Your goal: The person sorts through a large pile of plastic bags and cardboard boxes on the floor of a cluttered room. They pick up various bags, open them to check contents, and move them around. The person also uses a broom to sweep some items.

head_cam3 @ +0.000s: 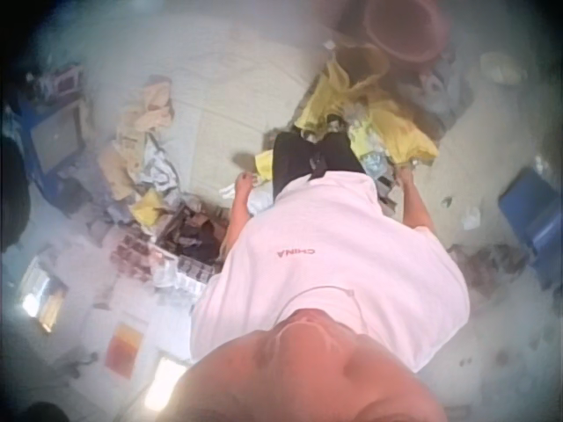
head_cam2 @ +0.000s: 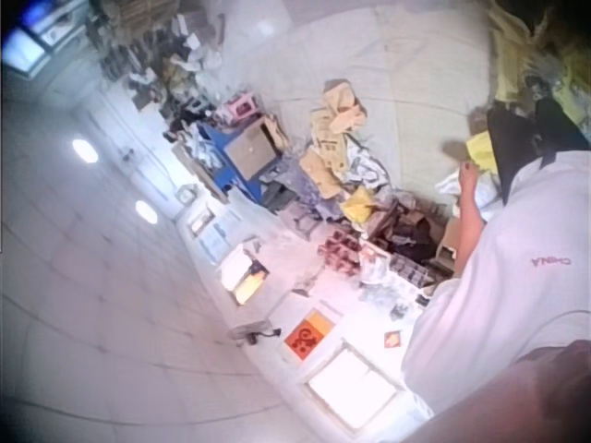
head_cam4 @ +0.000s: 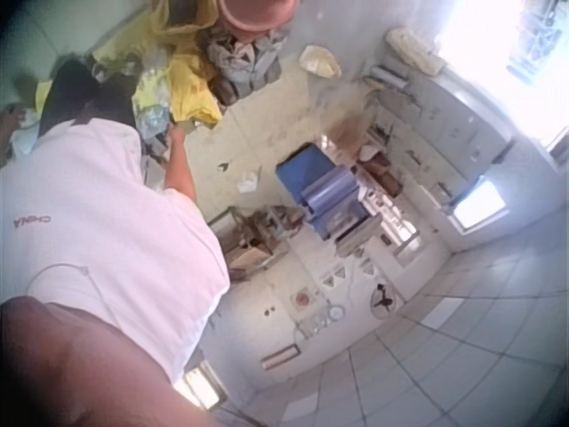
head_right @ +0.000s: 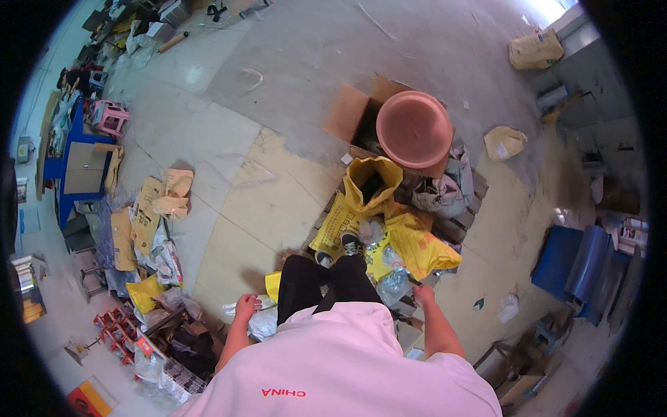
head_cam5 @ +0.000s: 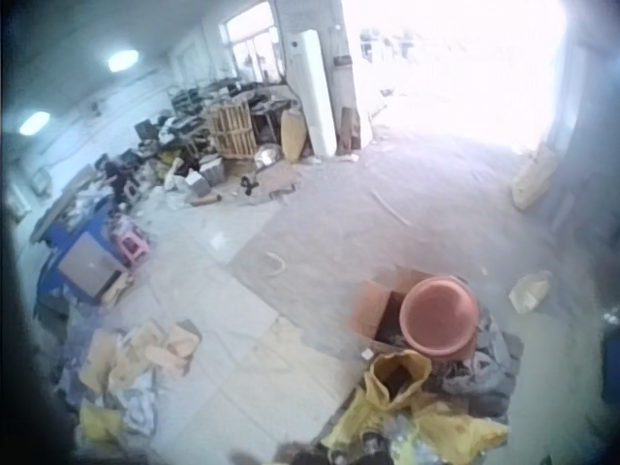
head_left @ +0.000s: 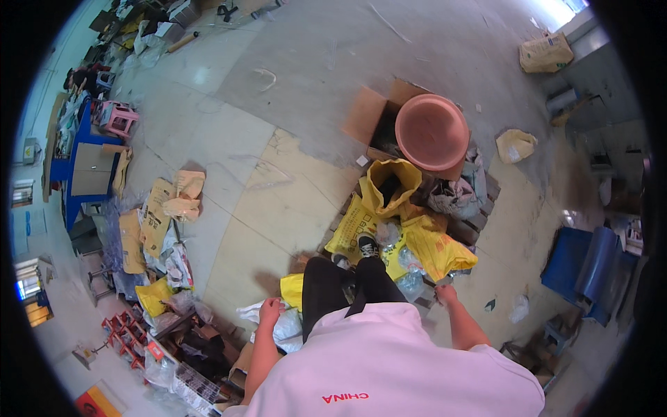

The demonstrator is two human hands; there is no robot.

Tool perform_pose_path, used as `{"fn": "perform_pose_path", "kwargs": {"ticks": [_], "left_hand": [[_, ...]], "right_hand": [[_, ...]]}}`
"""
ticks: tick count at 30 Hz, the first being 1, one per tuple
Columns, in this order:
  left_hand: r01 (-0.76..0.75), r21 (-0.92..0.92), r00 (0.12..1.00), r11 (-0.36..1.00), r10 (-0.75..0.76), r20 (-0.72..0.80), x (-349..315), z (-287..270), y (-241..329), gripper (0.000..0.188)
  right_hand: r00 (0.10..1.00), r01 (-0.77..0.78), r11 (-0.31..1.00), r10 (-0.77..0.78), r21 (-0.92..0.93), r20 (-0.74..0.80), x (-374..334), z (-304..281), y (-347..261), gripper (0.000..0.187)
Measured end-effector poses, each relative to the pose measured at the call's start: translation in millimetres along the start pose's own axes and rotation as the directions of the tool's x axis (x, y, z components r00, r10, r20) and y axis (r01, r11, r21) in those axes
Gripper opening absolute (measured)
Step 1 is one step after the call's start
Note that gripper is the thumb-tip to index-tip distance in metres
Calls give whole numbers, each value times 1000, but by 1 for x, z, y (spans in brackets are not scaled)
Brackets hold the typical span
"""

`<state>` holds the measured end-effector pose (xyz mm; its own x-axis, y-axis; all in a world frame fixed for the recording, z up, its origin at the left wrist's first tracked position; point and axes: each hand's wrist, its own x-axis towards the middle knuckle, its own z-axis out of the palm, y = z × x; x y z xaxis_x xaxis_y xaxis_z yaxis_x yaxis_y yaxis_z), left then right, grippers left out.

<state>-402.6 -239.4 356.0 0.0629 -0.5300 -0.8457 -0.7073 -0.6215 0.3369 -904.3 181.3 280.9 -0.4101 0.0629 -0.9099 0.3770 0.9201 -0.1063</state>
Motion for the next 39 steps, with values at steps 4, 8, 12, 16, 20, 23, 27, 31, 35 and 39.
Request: {"fn": "perform_pose_path", "kwargs": {"ticks": [4, 8, 12, 16, 20, 23, 27, 31, 35, 39], "left_hand": [[67, -81, 997, 994, -70, -43, 39, -16, -40, 33], [176, -54, 983, 983, -172, 67, 102, -39, -93, 32], [219, -106, 974, 970, -211, 85, 179, -75, -132, 28], [197, -287, 977, 937, -213, -27, 285, -162, -147, 25], [43, -364, 890, 931, -201, -410, 357, -256, -154, 31], [-22, -621, 861, 784, -300, -410, 364, -314, -151, 32], [48, -598, 897, 800, -297, -326, 363, -369, -140, 34], [-25, -709, 885, 705, -315, -344, 398, -404, -163, 35], [139, -616, 877, 775, -386, -287, 427, -429, -230, 41], [224, -793, 751, 567, -619, -231, 416, -476, -276, 37]], "right_hand": [[996, 79, 994, -82, -72, -37, 22, 16, -45, 22], [985, 170, 981, -166, 92, -46, 57, 56, -100, 21], [965, 262, 964, -263, 45, 19, 92, 124, -179, 31], [815, 561, 673, -550, -482, 181, 129, 262, -313, 25], [382, 748, -80, -760, -659, 526, 99, 443, -517, 24], [602, 798, 528, -680, -289, 419, 19, 553, -651, 23], [650, 730, 674, -633, -114, 421, -41, 627, -743, 18], [421, 774, -295, -423, -561, 802, 5, 673, -777, 20], [812, 573, 318, -347, -755, 470, 22, 774, -814, 21], [257, 675, -624, -300, -393, 918, -58, 946, -886, 28]]}}
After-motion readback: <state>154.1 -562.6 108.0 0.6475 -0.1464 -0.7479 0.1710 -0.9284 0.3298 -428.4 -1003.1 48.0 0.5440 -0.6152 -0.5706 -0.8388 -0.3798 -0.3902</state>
